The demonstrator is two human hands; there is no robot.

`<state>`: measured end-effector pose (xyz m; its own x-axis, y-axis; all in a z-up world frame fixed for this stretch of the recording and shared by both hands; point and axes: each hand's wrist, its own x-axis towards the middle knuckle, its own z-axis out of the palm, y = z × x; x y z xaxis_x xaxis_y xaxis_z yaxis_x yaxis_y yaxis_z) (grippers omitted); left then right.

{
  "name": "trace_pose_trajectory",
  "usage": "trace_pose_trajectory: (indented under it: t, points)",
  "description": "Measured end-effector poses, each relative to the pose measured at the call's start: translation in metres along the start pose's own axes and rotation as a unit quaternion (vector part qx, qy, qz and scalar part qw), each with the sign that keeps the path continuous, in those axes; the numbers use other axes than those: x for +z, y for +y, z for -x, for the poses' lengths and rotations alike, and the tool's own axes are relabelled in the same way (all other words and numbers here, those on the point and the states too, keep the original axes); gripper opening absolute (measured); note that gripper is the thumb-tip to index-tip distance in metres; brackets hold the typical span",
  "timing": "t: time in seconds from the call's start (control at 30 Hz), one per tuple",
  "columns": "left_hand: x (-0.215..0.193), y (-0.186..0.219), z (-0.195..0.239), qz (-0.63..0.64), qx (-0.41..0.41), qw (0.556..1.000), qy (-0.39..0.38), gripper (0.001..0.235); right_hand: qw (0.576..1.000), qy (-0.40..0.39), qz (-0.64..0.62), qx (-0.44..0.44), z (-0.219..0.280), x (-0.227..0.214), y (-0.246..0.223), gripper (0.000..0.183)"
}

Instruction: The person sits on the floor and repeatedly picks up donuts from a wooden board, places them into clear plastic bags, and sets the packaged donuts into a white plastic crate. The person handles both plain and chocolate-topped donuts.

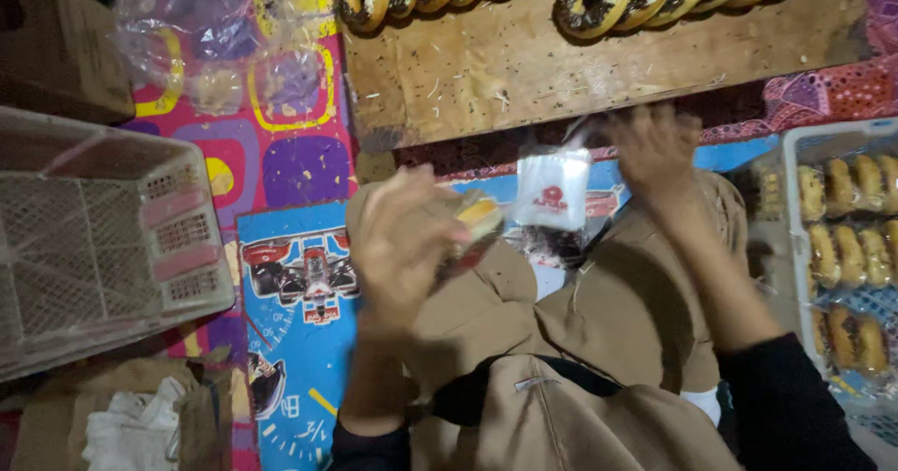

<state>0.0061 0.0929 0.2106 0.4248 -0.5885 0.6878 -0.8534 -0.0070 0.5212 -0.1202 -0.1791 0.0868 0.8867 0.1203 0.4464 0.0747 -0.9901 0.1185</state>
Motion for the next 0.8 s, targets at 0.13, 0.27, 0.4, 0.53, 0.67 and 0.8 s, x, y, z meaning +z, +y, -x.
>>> trace_pose_trajectory:
  t: [0.13,0.27,0.4,0.53,0.67,0.8]
  points:
    - [0.021,-0.045,0.017,0.259,-0.245,0.932,0.060,0.015,0.898,-0.245,-0.346,0.118,-0.012,0.035,0.021,0.045]
    - [0.055,-0.098,0.045,0.367,-0.395,0.840,0.065,0.016,0.569,-0.048,-0.818,0.070,-0.043,0.083,-0.028,0.040]
    - [0.062,-0.145,0.085,0.251,-0.423,0.852,0.177,0.009,0.568,0.026,-0.719,0.400,-0.062,0.149,-0.083,0.035]
    - [0.060,-0.144,0.165,0.147,-0.436,0.869,0.184,0.011,0.607,0.104,-0.687,0.386,-0.026,0.191,-0.145,0.030]
    - [0.062,-0.135,0.224,0.006,-0.516,0.832,0.202,0.015,0.675,0.048,-0.637,0.370,0.012,0.200,-0.193,0.020]
    - [0.052,-0.135,0.221,-0.110,-0.402,0.894,0.167,0.021,0.693,-0.010,-0.680,0.239,0.005,0.177,-0.182,0.035]
